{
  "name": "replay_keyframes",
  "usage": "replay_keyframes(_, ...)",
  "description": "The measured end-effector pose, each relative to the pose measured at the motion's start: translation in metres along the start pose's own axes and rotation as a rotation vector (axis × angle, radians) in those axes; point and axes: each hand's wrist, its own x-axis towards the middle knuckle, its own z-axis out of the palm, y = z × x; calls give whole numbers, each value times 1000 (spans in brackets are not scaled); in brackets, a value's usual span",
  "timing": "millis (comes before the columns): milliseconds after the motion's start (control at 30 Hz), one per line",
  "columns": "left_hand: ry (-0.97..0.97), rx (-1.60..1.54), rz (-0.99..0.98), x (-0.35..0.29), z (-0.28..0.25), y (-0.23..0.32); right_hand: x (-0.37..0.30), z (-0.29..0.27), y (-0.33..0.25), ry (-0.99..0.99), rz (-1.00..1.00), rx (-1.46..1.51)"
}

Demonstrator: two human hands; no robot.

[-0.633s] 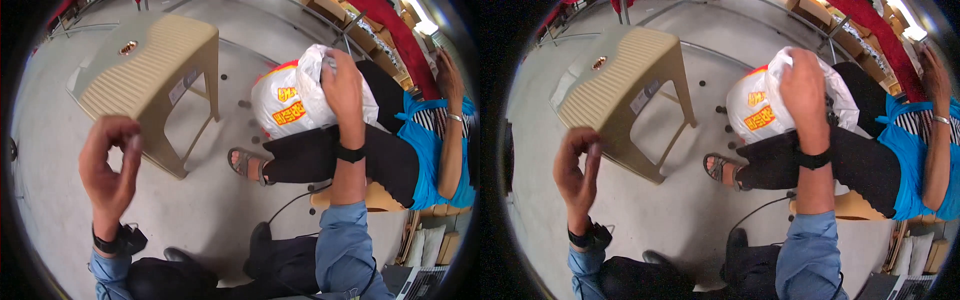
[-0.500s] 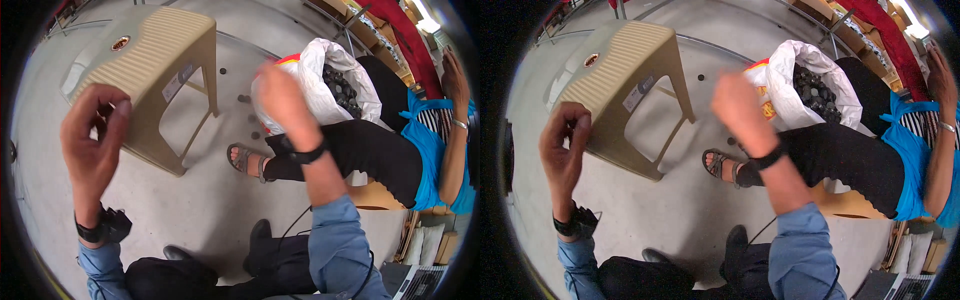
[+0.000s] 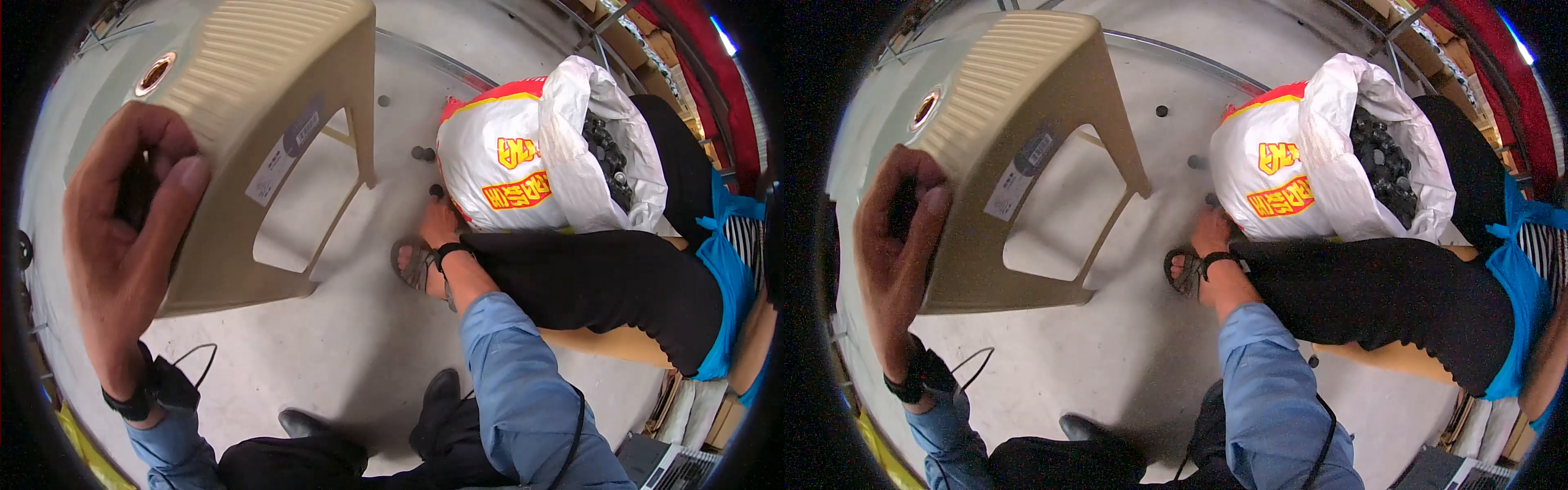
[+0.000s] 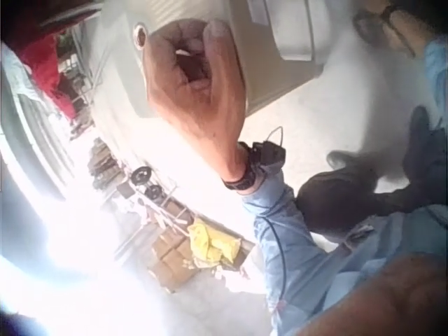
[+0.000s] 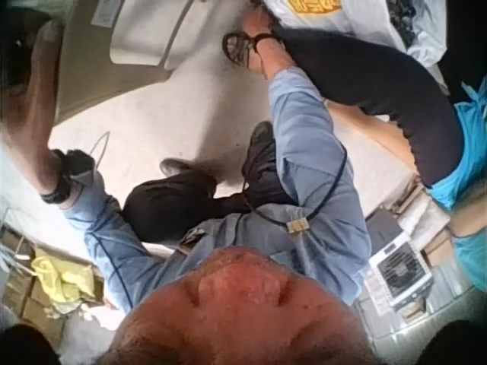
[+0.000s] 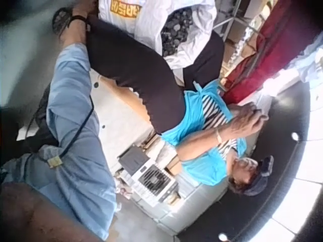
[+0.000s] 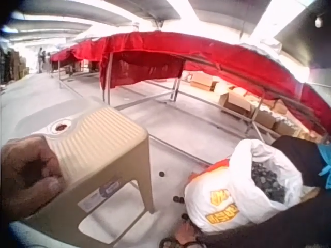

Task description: Inspecting and trimming small circular plastic parts using a screwdriver.

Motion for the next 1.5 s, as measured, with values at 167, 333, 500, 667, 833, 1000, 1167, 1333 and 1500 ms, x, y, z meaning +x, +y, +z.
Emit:
replay_keyframes(167, 18, -28, -130, -9, 4, 4, 23, 4, -6, 289, -47, -29)
replay_keyframes(333, -146, 128, -33, -7, -14, -7, 31, 2, -31, 200, 5, -28)
replay_keyframes(500, -31, 175, -142, -25, -18, -23, 30, -4, -33, 211, -58, 19)
replay_keyframes(667, 117, 222, -114, -35, -13, -20, 64, 24, -30, 577, -157, 329)
replay_keyframes(833, 90, 132, -229, -39, -7, -45, 67, 37, -37, 391, -122, 199)
replay_keyframes(1000, 80, 159, -227, -46, -4, -42, 99, 31, -37, 587, -363, 155)
replay_keyframes(1167, 76, 178, -204, -50, -8, -41, 118, 16, -36, 619, -227, 32)
replay_keyframes(1333, 61, 182, -173, -48, -6, -37, 110, 27, -32, 562, -222, 90)
replay_keyframes(1500, 33, 213, -158, -43, -8, -23, 113, 36, -33, 658, -377, -7)
